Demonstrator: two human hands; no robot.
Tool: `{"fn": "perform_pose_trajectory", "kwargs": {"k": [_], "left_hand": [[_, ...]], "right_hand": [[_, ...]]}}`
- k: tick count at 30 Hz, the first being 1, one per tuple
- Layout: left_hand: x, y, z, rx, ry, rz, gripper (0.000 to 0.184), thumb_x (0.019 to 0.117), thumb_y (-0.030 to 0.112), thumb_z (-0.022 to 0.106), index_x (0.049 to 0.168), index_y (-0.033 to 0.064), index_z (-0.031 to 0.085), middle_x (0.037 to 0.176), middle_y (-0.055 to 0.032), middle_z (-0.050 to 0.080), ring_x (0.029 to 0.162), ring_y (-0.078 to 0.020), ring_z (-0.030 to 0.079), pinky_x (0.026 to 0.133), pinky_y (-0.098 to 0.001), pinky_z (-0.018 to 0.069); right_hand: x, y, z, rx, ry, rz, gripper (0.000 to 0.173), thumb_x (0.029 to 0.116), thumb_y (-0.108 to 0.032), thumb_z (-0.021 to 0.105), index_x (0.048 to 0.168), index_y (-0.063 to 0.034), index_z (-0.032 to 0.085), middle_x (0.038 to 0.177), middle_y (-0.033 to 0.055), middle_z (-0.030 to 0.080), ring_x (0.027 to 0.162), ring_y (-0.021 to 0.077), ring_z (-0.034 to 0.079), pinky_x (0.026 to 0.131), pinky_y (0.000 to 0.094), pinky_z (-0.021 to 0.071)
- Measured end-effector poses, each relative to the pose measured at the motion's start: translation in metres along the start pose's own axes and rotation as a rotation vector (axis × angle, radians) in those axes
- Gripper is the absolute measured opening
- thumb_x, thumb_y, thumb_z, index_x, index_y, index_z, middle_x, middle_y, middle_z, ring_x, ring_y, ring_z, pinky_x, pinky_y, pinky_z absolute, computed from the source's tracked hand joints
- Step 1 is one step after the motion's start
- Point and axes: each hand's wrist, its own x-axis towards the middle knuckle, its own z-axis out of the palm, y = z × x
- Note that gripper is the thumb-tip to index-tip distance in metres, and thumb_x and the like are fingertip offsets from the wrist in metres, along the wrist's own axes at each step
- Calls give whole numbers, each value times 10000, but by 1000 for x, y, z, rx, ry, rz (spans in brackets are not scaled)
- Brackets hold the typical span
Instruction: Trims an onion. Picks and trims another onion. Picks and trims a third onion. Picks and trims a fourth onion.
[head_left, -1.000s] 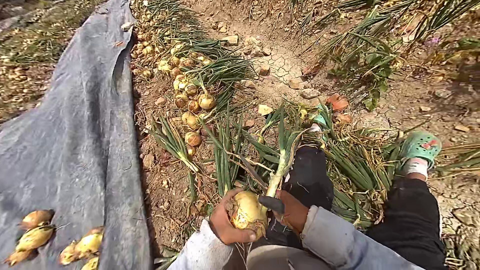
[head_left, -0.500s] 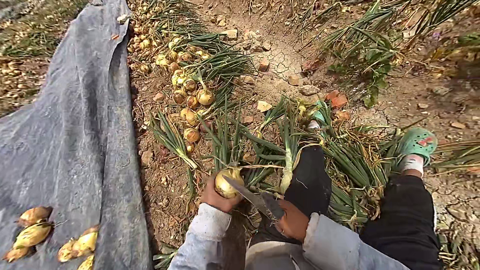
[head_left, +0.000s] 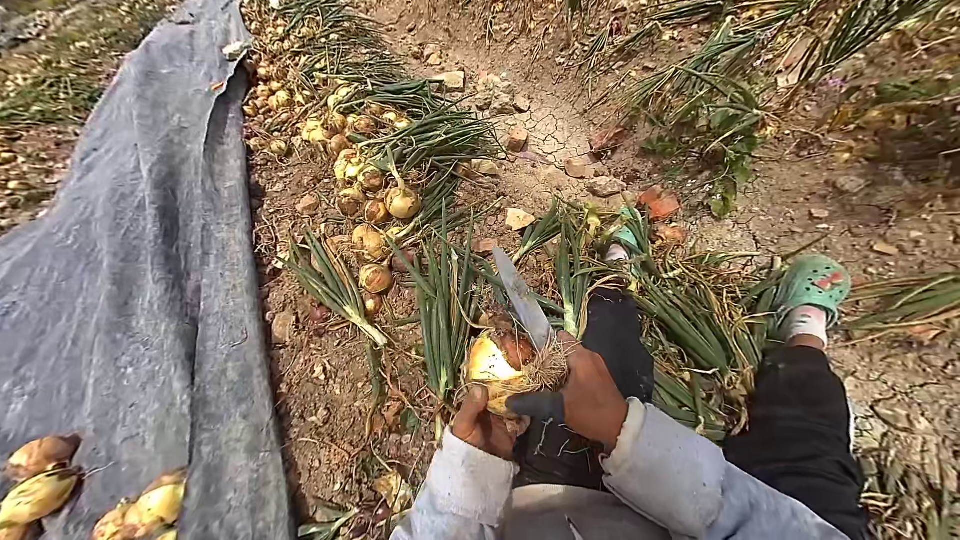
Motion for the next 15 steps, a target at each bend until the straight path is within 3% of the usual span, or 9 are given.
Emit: {"fn": "perform_pose_trajectory", "kwargs": {"k": [2, 5, 8, 10, 12, 15], "left_hand": [[4, 0, -17, 2, -233, -36, 576, 612, 476, 930, 1020, 130, 717, 893, -69, 769, 816, -212, 761, 711, -418, 637], [19, 8, -40, -11, -675, 0, 341, 853, 313, 787, 1163, 174, 756, 1080, -29, 780, 1021, -142, 742, 923, -349, 600], [31, 17, -53, -22, -884, -78, 340, 907, 235, 721, 1237, 157, 738, 1165, -36, 763, 1112, -137, 713, 1004, -342, 558], [33, 20, -53, -15, -878, -112, 365, 879, 185, 739, 1242, 155, 735, 1165, -44, 762, 1109, -154, 716, 999, -368, 564], [27, 19, -46, 27, -725, -63, 489, 769, 119, 827, 1241, 179, 715, 1109, -26, 776, 1045, -158, 741, 941, -384, 602], [19, 7, -29, 118, -458, 176, 931, 524, 123, 973, 1323, 129, 493, 1064, 5, 766, 968, -134, 751, 835, -370, 640]], "right_hand": [[0, 3, -3, 10, 11, -51, 891, 610, -632, 864, 1226, -35, 626, 1039, 71, 726, 1020, 133, 689, 921, 368, 557], [-3, 14, 3, 208, 44, -270, 583, 820, -538, 776, 1124, -46, 704, 979, -15, 749, 963, 7, 693, 886, 247, 579], [-7, 11, 7, 297, 2, -304, 596, 875, -538, 732, 1167, -19, 695, 1039, -10, 753, 1017, -22, 680, 926, 209, 562], [-8, 11, 7, 288, -10, -247, 624, 891, -530, 708, 1203, 9, 672, 1061, 11, 745, 1030, -30, 667, 933, 193, 543], [-8, 12, 7, 326, -17, -161, 608, 903, -521, 691, 1222, -4, 658, 1059, 5, 737, 1015, -30, 663, 923, 193, 541], [-10, 11, 9, 400, -26, -36, 474, 963, -416, 622, 1199, -5, 639, 989, -5, 698, 903, -24, 644, 833, 199, 542]]}}
